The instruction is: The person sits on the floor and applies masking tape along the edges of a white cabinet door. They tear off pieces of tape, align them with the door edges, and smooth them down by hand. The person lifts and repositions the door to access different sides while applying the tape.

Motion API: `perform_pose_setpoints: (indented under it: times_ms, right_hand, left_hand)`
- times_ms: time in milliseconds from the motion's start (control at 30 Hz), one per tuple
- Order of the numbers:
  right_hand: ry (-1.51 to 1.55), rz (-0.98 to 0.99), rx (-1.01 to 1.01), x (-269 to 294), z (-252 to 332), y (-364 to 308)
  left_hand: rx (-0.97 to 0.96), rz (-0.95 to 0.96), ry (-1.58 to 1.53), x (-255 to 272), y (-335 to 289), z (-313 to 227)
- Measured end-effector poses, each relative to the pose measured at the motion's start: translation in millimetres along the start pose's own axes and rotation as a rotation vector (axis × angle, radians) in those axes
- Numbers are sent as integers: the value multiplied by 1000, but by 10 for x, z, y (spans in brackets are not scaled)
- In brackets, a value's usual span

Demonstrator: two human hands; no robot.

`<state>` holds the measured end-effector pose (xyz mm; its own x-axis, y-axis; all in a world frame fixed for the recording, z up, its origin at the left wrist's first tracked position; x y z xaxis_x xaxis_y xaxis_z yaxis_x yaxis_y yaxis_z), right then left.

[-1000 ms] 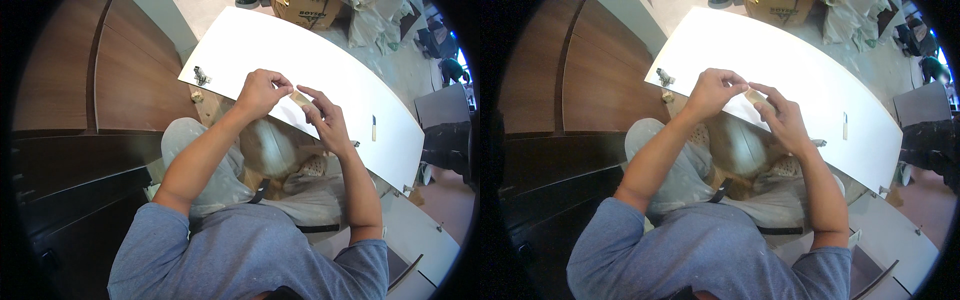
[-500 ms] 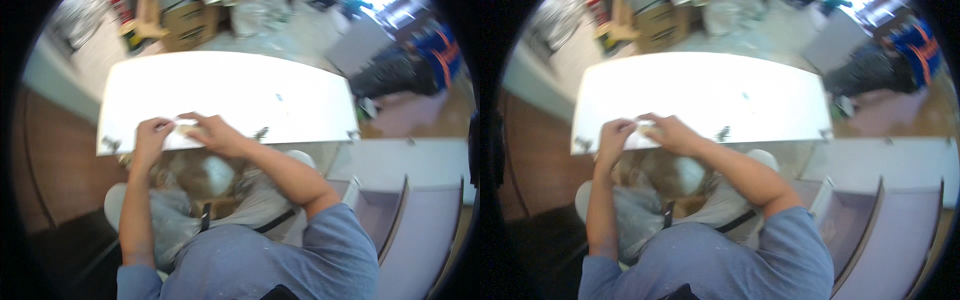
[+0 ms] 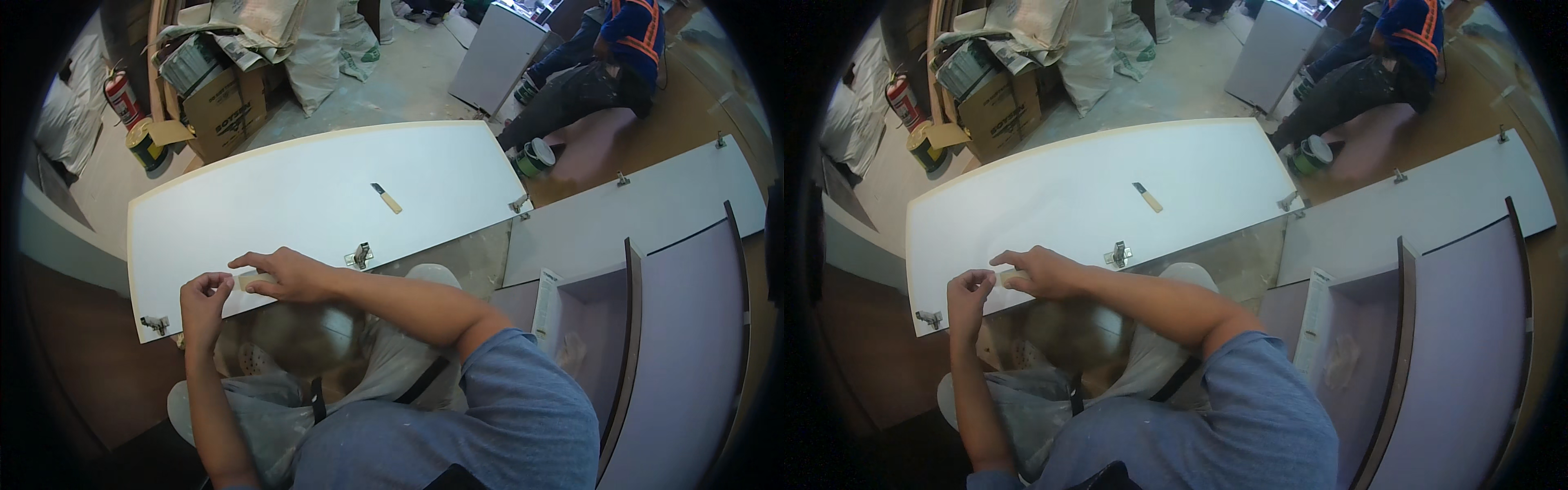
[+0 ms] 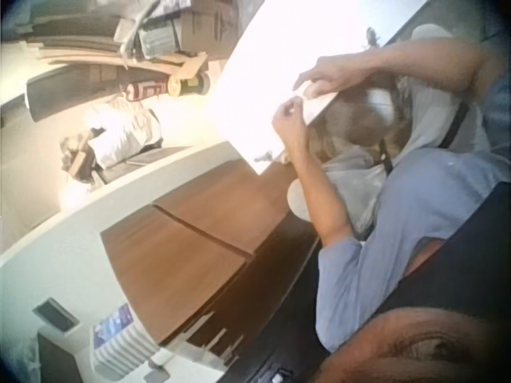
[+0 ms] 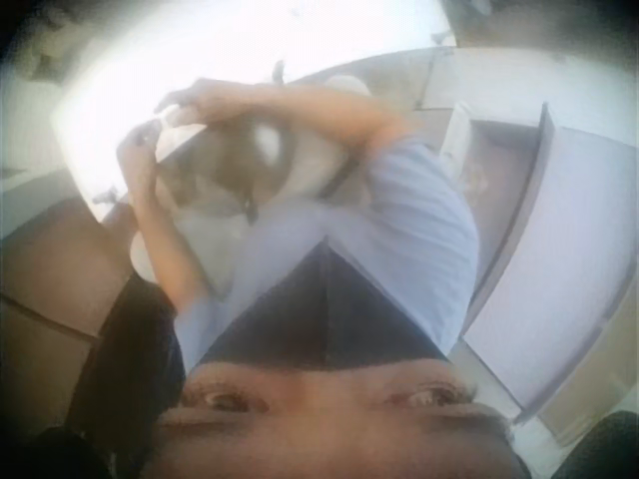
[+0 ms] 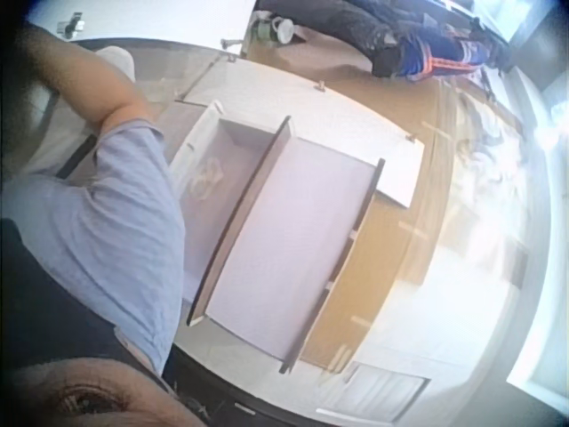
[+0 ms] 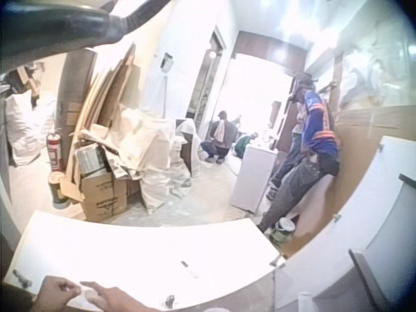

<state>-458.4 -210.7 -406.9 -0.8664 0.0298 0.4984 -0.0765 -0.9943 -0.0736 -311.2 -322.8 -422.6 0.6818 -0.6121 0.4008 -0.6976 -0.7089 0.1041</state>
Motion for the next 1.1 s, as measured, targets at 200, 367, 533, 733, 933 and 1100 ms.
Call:
perform_pose_setpoints:
  times_ms: [200,367,533,733,933,1100]
  right_hand:
    - [17,62,-72,21,-7,-16]
    - [19,63,-95,11,-50,-36]
    - [-16,96,-126,10,50,-47]
    - [17,81,-81,11,28,-30]
    - [141,97,-27,8,89,-35]
    - [490,40,-112,68,-37,-95]
  left_hand:
    - [-43,-24,16,43,18,27]
    - [-42,18,133,-29,11,-39]
    - [-82,31,136,11,12,-68]
    - [-31,81,122,70,59,-64]
    - [-32,90,9,161,46,48]
    - [6,70,-38,213,69,122]
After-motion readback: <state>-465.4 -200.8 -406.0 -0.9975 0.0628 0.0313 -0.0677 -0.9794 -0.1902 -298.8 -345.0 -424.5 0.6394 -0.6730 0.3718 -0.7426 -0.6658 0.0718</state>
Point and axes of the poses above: each hand's wrist, its own y-axis towards the middle knuckle, its own x-axis out of the back of the hand, z = x × y, the point moved 7 cm from there along y, towards the middle knuckle, and after that the axes turned 13 degrees about -x, right-handed, at the moved point
